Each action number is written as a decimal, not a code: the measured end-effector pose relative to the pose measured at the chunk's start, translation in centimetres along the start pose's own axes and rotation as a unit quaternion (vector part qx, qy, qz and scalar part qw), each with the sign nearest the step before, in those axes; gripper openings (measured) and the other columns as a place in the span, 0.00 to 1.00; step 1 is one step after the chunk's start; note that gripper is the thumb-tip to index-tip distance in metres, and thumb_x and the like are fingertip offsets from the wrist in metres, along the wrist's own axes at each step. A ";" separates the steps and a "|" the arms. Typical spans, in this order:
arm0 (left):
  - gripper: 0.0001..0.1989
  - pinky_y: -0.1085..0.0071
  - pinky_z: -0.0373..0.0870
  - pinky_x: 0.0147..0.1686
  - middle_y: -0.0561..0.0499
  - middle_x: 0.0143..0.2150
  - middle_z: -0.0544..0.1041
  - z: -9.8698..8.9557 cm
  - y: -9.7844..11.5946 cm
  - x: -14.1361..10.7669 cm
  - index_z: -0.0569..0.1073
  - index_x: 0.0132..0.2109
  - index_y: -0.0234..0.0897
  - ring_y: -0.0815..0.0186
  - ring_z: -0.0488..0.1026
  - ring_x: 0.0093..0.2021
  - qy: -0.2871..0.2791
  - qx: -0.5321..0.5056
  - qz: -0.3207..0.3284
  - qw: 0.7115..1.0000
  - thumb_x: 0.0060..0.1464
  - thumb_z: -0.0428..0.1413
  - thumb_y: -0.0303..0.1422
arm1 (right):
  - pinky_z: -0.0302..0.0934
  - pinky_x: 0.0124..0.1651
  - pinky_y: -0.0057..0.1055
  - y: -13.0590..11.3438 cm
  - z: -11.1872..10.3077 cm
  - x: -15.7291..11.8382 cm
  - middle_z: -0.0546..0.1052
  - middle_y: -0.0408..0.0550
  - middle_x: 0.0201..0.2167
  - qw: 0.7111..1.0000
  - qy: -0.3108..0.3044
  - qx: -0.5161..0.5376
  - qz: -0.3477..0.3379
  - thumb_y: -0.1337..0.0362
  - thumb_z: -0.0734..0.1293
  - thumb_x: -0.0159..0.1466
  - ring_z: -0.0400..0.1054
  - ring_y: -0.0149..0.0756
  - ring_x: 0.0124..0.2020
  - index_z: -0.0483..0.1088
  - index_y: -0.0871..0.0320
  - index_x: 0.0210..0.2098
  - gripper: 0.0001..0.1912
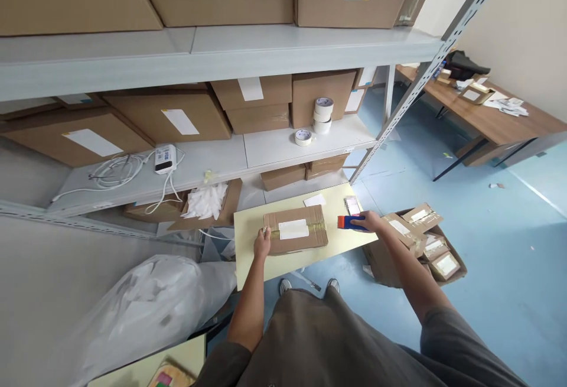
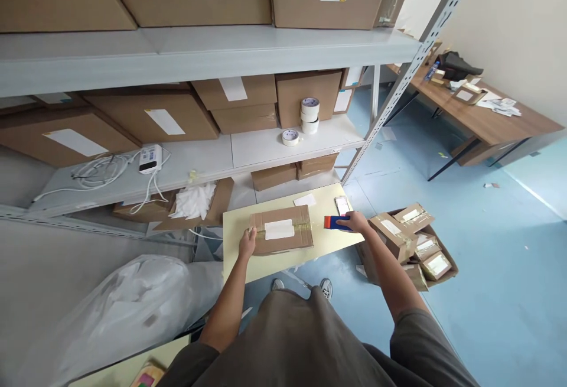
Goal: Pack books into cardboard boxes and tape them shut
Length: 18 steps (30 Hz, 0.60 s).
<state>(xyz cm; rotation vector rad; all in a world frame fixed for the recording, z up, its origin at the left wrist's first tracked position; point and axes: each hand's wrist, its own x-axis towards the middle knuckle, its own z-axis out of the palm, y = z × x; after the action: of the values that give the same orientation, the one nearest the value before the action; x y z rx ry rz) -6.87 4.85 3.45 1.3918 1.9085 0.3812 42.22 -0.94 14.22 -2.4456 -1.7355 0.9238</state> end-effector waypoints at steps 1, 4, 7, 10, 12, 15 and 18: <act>0.23 0.61 0.73 0.57 0.36 0.59 0.82 -0.5 -0.7 0.3 0.75 0.60 0.37 0.50 0.79 0.60 -0.002 -0.019 0.005 1.000 0.73 0.46 0.46 | 0.56 0.33 0.30 -0.9 0.1 0.0 0.82 0.52 0.31 1.000 0.007 0.007 -0.006 0.39 0.74 0.60 0.75 0.42 0.34 0.79 0.57 0.32 0.25; 0.21 0.64 0.72 0.59 0.38 0.59 0.82 -2.5 -3.1 1.3 0.77 0.57 0.37 0.53 0.78 0.62 -0.014 -0.071 0.007 0.997 0.73 0.46 0.44 | 0.55 0.32 0.30 -5.0 0.3 -0.1 0.79 0.49 0.27 0.998 0.029 0.038 -0.039 0.35 0.73 0.58 0.72 0.40 0.32 0.75 0.56 0.27 0.28; 0.21 0.60 0.73 0.59 0.37 0.58 0.83 -5.2 -5.4 2.3 0.79 0.55 0.37 0.51 0.77 0.63 -0.003 -0.071 -0.034 0.997 0.71 0.48 0.44 | 0.55 0.31 0.29 -11.6 0.7 -0.3 0.76 0.45 0.24 0.992 0.030 0.075 -0.097 0.32 0.71 0.58 0.70 0.37 0.29 0.73 0.55 0.26 0.31; 0.23 0.54 0.73 0.59 0.34 0.56 0.83 -8.4 -6.7 2.8 0.77 0.59 0.35 0.45 0.78 0.61 0.033 -0.061 -0.070 0.995 0.67 0.53 0.46 | 0.55 0.31 0.29 -19.3 1.3 -0.8 0.77 0.44 0.25 0.988 0.024 0.061 -0.138 0.32 0.69 0.59 0.69 0.36 0.29 0.74 0.55 0.26 0.31; 0.24 0.56 0.72 0.60 0.35 0.57 0.83 -10.6 -6.8 2.9 0.77 0.61 0.35 0.47 0.78 0.61 0.053 -0.072 -0.063 0.994 0.67 0.54 0.46 | 0.54 0.31 0.29 -24.4 1.7 -1.4 0.78 0.46 0.27 0.988 0.031 0.023 -0.148 0.33 0.69 0.61 0.70 0.36 0.30 0.75 0.55 0.27 0.30; 0.24 0.65 0.72 0.59 0.44 0.58 0.84 -13.0 -5.9 2.3 0.80 0.57 0.41 0.55 0.79 0.61 0.060 -0.097 -0.010 0.993 0.70 0.49 0.50 | 0.56 0.33 0.29 -31.2 2.8 -2.6 0.82 0.50 0.32 0.986 0.016 -0.040 -0.162 0.34 0.70 0.62 0.75 0.40 0.35 0.78 0.54 0.30 0.28; 0.30 0.62 0.70 0.60 0.42 0.61 0.82 -14.6 -4.4 1.3 0.78 0.61 0.41 0.51 0.77 0.63 0.037 -0.095 0.059 0.993 0.69 0.47 0.57 | 0.60 0.37 0.31 -36.8 4.4 -4.2 0.84 0.55 0.40 0.979 -0.018 -0.089 -0.183 0.35 0.70 0.64 0.78 0.46 0.42 0.81 0.55 0.37 0.28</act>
<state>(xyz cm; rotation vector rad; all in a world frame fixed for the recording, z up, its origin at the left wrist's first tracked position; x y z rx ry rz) -20.40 6.99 10.31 1.3828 1.8008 0.6628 7.58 8.33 24.59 -2.0936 -2.2671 0.8045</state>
